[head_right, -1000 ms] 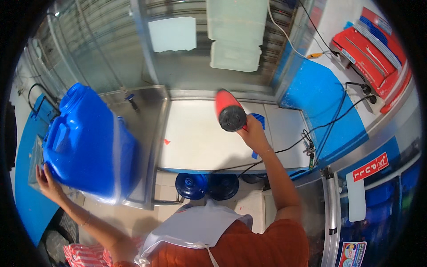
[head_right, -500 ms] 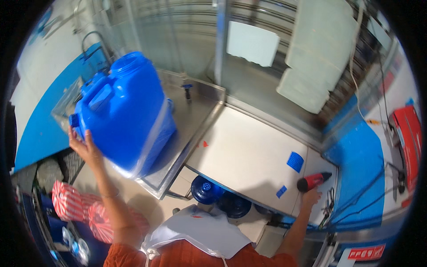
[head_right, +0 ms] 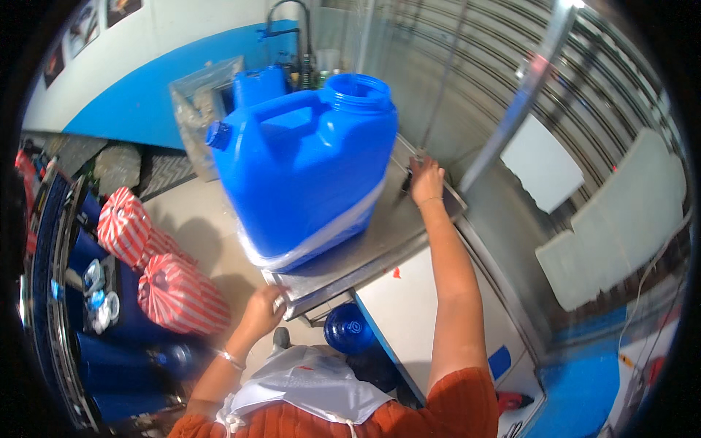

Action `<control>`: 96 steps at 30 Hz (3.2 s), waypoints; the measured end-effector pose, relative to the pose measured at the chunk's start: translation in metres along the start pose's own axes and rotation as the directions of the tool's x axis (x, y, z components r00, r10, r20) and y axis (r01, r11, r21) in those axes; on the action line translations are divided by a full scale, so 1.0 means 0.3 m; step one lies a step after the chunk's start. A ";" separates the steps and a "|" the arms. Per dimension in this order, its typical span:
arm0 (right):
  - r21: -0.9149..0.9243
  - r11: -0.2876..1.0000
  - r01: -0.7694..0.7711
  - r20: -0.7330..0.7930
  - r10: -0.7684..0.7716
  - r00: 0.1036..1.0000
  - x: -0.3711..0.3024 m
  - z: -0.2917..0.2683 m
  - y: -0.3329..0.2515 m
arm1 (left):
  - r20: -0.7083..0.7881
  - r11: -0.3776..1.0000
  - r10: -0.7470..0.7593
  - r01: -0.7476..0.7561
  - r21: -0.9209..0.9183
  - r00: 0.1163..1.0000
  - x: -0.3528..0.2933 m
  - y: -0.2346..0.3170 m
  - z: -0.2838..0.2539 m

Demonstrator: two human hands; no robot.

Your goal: The person retrieves a blue plastic container, removes a plastic wrap, and washes it with a sponge and water at a sink. They then use a heat gun on the container's cap, wash the cap with a toothbrush, and rinse the container again.

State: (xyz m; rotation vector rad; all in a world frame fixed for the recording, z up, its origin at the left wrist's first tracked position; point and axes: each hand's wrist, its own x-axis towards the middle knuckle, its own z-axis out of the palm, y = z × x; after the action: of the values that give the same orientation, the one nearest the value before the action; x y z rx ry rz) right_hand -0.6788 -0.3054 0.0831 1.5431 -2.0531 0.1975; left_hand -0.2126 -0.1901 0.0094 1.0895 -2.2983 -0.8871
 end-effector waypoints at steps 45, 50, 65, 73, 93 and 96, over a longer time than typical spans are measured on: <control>-0.019 0.999 -0.043 0.026 0.043 0.999 0.030 0.231 0.019 | 0.032 0.990 -0.137 0.136 0.022 0.990 -0.152 -0.096 -0.145; 0.473 0.881 -0.003 -0.455 0.247 0.856 -0.143 -0.094 -0.214 | -0.007 0.993 -0.117 0.117 0.018 0.993 -0.091 -0.200 -0.258; 0.994 0.102 -0.041 0.099 -0.666 0.739 -0.046 -0.253 -1.729 | 0.098 0.997 0.039 -0.045 0.065 0.994 0.208 -0.900 -0.846; 0.956 0.252 -0.149 0.258 -0.484 0.836 0.392 0.100 -1.984 | 0.057 0.969 -0.245 0.244 0.037 0.968 0.287 -1.226 -1.088; 0.694 0.692 -0.199 -0.134 0.396 0.909 2.747 0.688 -1.948 | 0.153 0.972 0.162 -0.184 0.147 0.975 1.870 -1.584 -1.630; 0.626 0.762 -0.168 -0.261 0.408 0.875 2.802 0.779 -1.931 | 0.170 0.931 0.328 -0.349 0.111 0.929 2.176 -1.614 -1.645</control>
State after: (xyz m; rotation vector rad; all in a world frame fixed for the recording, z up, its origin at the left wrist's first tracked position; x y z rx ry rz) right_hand -0.3782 -1.3020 0.1979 1.3285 -1.9838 1.2710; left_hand -0.0420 -1.1224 0.0847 0.6602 -2.6003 -0.6985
